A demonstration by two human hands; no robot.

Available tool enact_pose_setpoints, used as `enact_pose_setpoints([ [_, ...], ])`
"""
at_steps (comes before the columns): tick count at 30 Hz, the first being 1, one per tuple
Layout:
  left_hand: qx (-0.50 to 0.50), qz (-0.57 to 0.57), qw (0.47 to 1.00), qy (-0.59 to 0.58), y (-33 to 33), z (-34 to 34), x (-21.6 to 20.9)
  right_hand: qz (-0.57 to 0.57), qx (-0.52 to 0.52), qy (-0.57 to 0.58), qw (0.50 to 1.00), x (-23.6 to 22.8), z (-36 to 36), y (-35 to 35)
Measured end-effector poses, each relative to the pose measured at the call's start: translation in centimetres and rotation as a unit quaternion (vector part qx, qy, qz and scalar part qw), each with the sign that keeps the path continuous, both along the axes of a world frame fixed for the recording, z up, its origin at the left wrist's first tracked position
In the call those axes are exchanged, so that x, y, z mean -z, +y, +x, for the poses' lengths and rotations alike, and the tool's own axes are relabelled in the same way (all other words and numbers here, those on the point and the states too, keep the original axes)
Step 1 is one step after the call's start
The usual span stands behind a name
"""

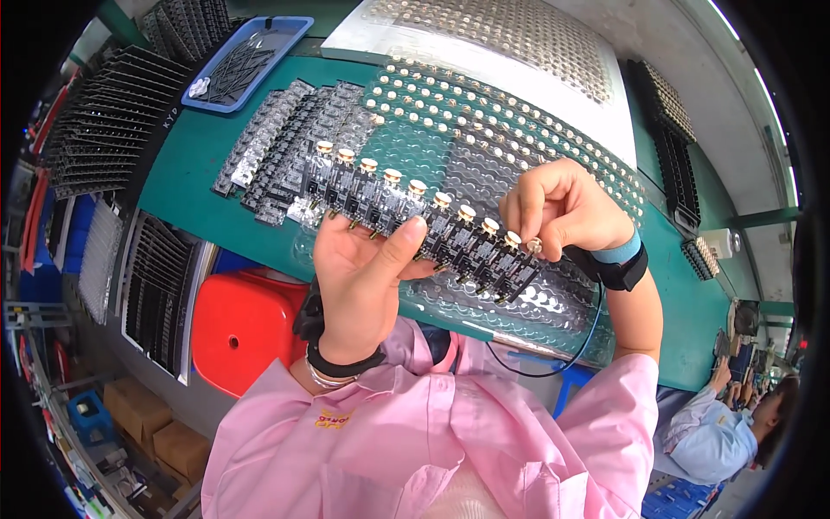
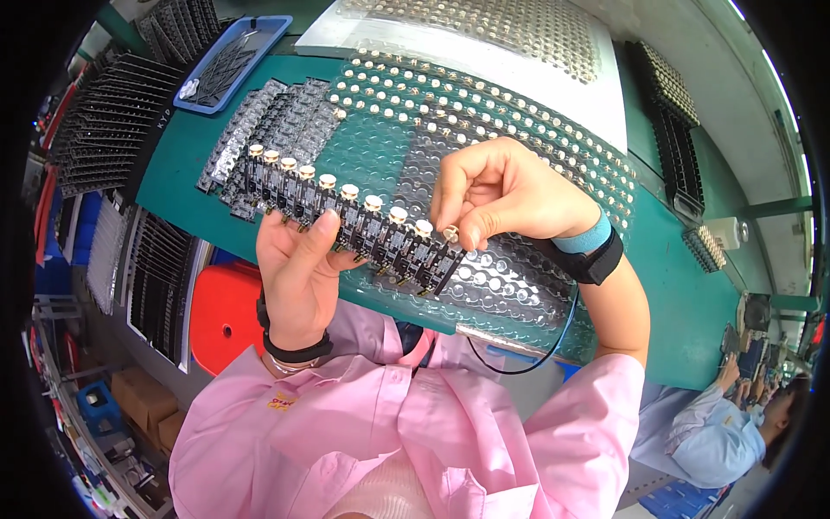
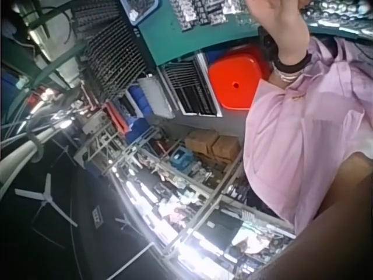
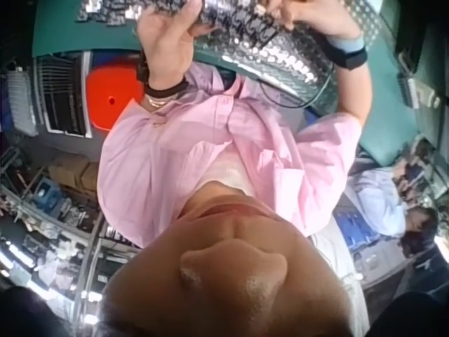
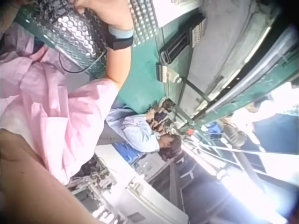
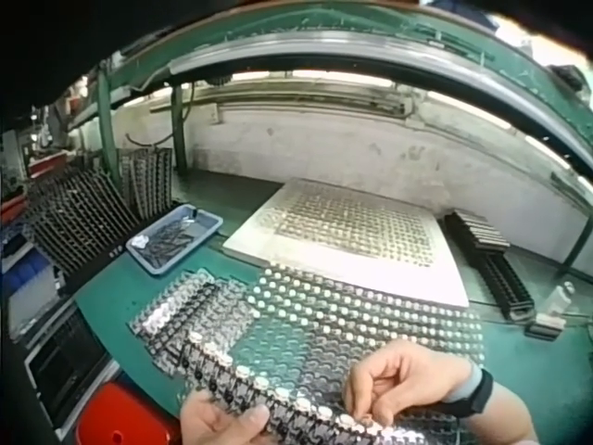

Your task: The person picks up a circuit board and repeatedly presses small white components onto it by hand. After filling the board, they place it into a black rack.

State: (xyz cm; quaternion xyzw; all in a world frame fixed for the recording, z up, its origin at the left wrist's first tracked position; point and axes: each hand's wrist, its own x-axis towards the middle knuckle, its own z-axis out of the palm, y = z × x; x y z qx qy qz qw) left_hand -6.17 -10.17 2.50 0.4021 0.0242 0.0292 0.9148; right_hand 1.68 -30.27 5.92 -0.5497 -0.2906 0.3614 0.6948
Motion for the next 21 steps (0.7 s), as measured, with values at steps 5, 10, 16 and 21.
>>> enact_pose_setpoints([
  [5, 0.001, -0.004, 1.000, -0.002, 0.02, -0.06, 0.00, -0.079, 0.013, 0.023, 0.997, -1.03, -0.22, 0.14],
  [10, 0.001, -0.003, 1.000, 0.007, -0.05, -0.06, -0.19, -0.089, 0.008, 0.016, 0.996, -1.15, -0.34, 0.18],
  [16, 0.006, 0.001, 1.000, 0.012, 0.04, -0.06, 0.07, -0.055, -0.054, -0.024, 0.997, -0.17, 0.37, -0.43],
  [21, 0.005, 0.000, 1.000, 0.006, 0.07, -0.09, 0.10, -0.060, -0.038, -0.019, 0.997, -0.53, -0.06, -0.12],
])
